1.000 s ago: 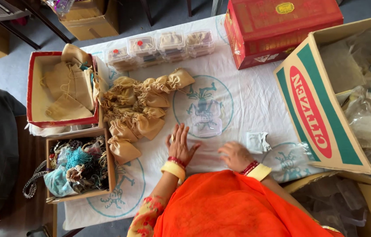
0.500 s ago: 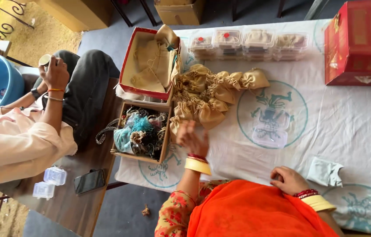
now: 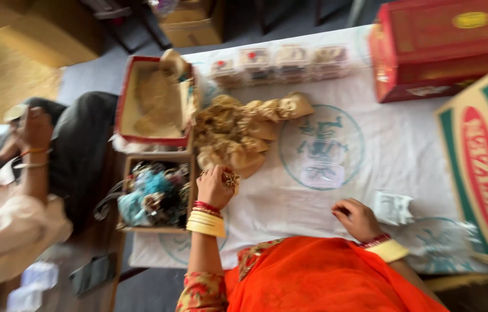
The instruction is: Organizing, examining, and placing jewelry items and accessories into small plastic containers and bags.
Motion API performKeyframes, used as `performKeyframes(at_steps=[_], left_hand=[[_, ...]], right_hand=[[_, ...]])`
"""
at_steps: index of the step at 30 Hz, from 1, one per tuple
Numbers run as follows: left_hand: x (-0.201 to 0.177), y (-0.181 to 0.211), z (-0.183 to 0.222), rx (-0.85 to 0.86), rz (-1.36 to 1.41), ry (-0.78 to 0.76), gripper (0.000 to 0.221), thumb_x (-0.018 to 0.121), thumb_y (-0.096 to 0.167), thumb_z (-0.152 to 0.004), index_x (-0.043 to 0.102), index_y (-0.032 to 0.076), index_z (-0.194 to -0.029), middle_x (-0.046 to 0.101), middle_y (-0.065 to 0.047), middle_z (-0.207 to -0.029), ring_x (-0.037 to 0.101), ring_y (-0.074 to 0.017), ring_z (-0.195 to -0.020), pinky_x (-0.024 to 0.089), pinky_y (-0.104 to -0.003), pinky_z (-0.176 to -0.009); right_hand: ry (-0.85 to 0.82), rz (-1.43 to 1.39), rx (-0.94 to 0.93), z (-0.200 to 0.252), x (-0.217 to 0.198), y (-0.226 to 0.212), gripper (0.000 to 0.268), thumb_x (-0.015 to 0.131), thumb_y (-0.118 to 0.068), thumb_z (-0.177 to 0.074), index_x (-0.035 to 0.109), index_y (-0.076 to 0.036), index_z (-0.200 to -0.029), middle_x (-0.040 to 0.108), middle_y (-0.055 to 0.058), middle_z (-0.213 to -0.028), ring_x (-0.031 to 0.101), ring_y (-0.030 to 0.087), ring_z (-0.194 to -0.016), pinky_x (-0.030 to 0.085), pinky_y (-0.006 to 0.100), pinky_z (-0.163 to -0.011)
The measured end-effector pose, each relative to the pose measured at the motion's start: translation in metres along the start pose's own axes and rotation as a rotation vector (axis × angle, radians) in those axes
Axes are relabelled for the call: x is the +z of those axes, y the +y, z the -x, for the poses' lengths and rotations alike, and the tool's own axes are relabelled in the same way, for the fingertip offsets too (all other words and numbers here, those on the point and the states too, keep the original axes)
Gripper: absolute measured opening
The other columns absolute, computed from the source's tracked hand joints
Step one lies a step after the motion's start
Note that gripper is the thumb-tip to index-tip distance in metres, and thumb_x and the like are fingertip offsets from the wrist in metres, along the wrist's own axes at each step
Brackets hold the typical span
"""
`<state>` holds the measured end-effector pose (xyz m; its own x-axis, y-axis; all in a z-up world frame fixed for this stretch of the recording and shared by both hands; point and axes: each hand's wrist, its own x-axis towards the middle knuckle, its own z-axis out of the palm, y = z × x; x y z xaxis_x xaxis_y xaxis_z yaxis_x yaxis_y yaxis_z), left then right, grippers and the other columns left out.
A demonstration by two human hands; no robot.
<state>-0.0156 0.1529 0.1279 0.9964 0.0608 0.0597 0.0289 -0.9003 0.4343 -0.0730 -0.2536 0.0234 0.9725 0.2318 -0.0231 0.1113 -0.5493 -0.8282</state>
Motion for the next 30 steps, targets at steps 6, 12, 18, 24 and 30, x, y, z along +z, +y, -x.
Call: performKeyframes(at_steps=[6,12,18,24,30], left_hand=[[0.006,0.107,-0.019,0.391,0.594,-0.356,0.047,0.082,0.005,-0.075,0.062,0.006,-0.117,0.067,-0.008,-0.092,0.069,-0.019,-0.084,0.058,-0.032,-0.077],[0.048,0.163,-0.023,0.549,0.867,-0.473,0.053,0.079,0.007,-0.083,0.055,0.005,-0.13,0.067,-0.008,-0.097,0.07,-0.0183,-0.091,0.058,-0.032,-0.084],[0.102,0.152,-0.025,0.311,0.743,-0.644,0.03,0.081,0.02,-0.093,0.072,0.003,-0.116,0.072,-0.005,-0.1,0.071,-0.0179,-0.088,0.058,-0.032,-0.081],[0.091,0.171,-0.039,0.392,0.782,-0.388,0.029,0.077,0.014,-0.083,0.07,0.007,-0.11,0.068,-0.007,-0.104,0.071,-0.0221,-0.096,0.058,-0.033,-0.085],[0.097,0.159,-0.053,0.581,0.431,-0.15,0.023,0.081,0.01,-0.077,0.073,0.013,-0.099,0.073,-0.004,-0.099,0.065,-0.0281,-0.101,0.049,-0.042,-0.092]], right_hand=[[0.153,-0.091,-0.339,-0.038,-0.046,-0.122,0.056,0.084,-0.019,-0.073,0.063,0.001,-0.121,0.058,0.014,-0.112,0.061,0.025,-0.098,0.051,0.035,-0.07],[0.184,-0.124,-0.21,-0.038,-0.044,-0.085,0.025,0.083,-0.021,-0.087,0.07,-0.007,-0.104,0.067,0.002,-0.091,0.065,0.014,-0.078,0.053,0.028,-0.072],[0.027,-0.457,0.066,-0.026,-0.042,-0.032,0.02,0.08,-0.016,-0.093,0.07,-0.001,-0.101,0.063,0.002,-0.084,0.054,0.009,-0.074,0.048,0.028,-0.066],[0.342,-0.103,-0.033,-0.057,-0.046,-0.082,0.029,0.079,-0.002,-0.082,0.067,-0.002,-0.109,0.071,0.007,-0.1,0.072,0.017,-0.088,0.058,0.029,-0.076],[0.434,-0.01,-0.202,-0.086,-0.023,-0.057,0.035,0.075,0.008,-0.077,0.065,-0.003,-0.109,0.068,0.013,-0.121,0.072,0.026,-0.1,0.059,0.035,-0.086]])
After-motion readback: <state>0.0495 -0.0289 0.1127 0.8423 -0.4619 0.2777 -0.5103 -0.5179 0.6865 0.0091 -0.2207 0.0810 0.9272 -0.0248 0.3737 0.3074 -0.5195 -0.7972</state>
